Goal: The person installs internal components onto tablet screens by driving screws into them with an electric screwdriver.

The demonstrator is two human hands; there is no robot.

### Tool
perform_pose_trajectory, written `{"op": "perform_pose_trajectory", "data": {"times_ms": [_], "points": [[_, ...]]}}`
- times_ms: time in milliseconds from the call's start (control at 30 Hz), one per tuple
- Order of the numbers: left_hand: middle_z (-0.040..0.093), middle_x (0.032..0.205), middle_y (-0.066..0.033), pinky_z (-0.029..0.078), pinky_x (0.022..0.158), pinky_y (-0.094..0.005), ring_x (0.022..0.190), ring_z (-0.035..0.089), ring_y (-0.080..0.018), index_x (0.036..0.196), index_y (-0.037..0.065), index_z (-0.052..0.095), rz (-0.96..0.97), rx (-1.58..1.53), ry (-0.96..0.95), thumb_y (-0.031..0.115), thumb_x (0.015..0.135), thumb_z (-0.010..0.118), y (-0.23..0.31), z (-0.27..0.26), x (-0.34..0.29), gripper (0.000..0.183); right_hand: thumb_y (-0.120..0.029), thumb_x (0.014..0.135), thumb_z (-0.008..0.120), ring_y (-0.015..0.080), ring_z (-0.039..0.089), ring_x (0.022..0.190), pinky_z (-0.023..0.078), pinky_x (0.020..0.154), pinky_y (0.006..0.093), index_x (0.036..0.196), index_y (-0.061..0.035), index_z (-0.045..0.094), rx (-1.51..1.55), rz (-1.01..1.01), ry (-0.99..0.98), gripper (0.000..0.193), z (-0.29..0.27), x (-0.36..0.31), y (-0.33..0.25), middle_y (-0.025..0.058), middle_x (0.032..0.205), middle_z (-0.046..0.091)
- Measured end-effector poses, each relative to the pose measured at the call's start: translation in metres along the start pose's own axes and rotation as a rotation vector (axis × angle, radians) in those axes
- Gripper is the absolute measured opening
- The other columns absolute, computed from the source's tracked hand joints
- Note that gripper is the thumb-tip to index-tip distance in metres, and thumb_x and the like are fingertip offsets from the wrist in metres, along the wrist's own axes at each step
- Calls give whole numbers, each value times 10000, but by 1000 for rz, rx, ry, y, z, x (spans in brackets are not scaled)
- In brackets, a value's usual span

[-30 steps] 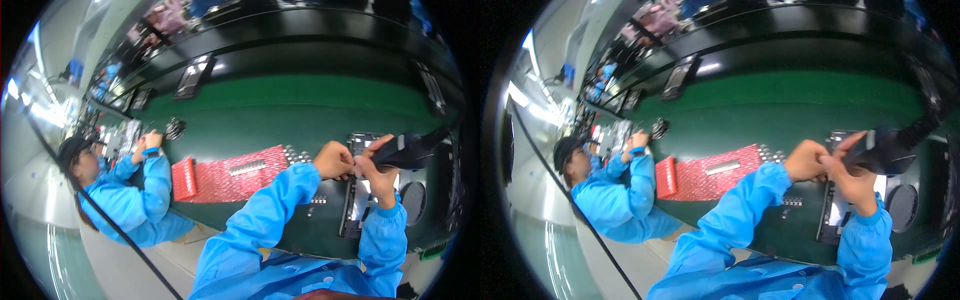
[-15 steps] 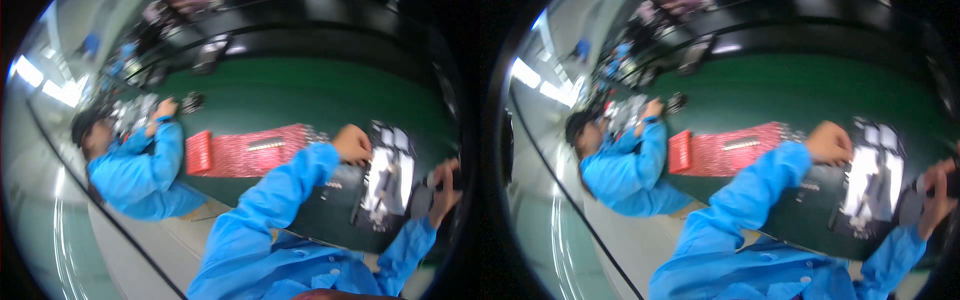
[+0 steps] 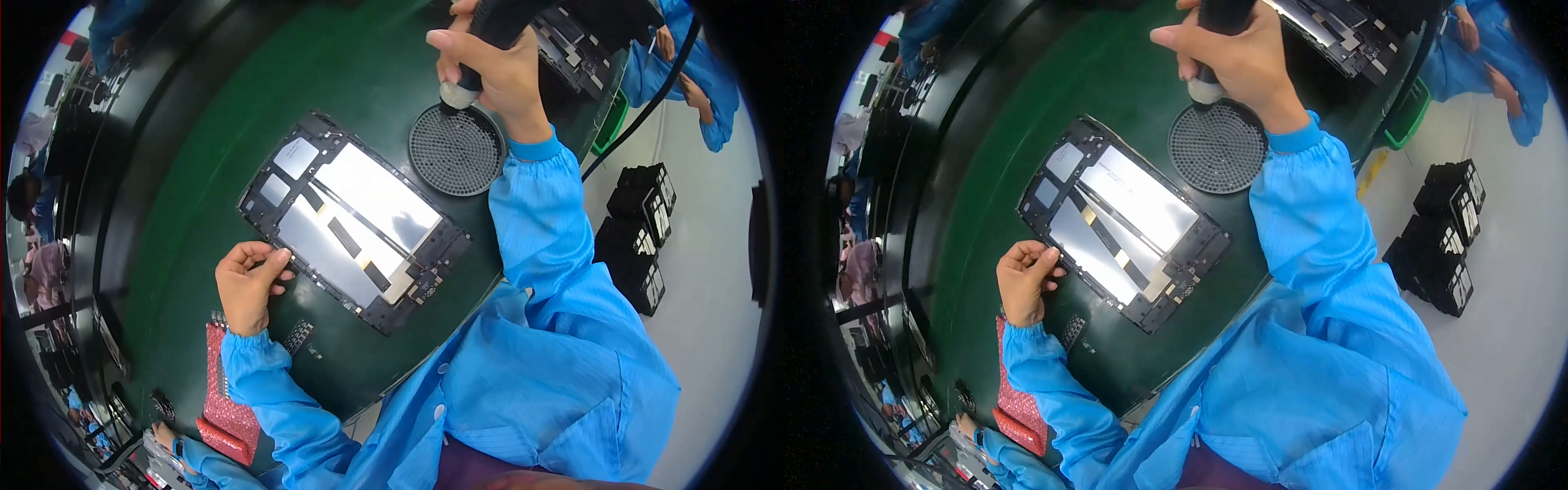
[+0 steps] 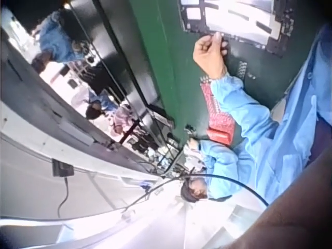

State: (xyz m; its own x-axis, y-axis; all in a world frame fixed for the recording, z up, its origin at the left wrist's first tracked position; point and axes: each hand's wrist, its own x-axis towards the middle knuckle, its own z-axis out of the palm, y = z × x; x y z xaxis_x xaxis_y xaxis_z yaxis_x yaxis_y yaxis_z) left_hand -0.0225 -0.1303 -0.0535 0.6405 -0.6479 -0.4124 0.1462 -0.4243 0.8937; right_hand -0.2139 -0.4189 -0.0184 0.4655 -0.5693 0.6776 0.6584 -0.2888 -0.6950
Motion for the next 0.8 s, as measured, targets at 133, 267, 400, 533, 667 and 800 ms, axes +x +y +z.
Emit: {"op": "perform_pose_trajectory", "data": {"times_ms": [133,267,400,533,667,800], "points": [[642,753,-51,429,456,-167,575,618,-105,860,11,588,-14,34,-3,67,753,728,-1,-1,-4,185,-31,745,735,92,553,449,401,396,202,954,-3,525,-235,253,146,298,10,-2,2,32,585,585],[644,755,-46,427,458,-165,576,616,-97,853,14,592,-27,47,-22,67,757,727,1,1,-3,174,-37,746,738,88,554,452,402,401,198,952,-2,527,-226,251,139,296,8,5,20,31,587,589],[648,759,-45,429,459,-163,575,616,-91,844,14,599,-26,61,-31,67,755,732,0,-1,-3,169,-36,747,740,83,547,451,402,407,198,933,3,527,-145,3,-46,285,10,5,26,31,576,588],[649,756,-48,429,457,-160,572,617,-90,837,12,601,-24,64,-37,67,752,736,1,2,-1,168,-33,746,740,82,544,454,408,416,200,905,6,530,-87,-303,-241,266,3,16,38,35,571,589],[649,752,-52,428,454,-158,571,617,-91,838,12,600,-28,56,-33,68,752,737,2,3,-1,171,-19,744,734,85,545,455,410,418,201,889,4,534,-255,279,106,249,16,3,14,36,574,592],[644,738,-55,432,453,-161,573,621,-98,837,2,602,-18,63,-41,87,775,720,-1,0,-1,159,12,724,731,98,551,450,414,407,214,923,12,516,-305,263,155,294,22,3,7,46,580,587]]}}
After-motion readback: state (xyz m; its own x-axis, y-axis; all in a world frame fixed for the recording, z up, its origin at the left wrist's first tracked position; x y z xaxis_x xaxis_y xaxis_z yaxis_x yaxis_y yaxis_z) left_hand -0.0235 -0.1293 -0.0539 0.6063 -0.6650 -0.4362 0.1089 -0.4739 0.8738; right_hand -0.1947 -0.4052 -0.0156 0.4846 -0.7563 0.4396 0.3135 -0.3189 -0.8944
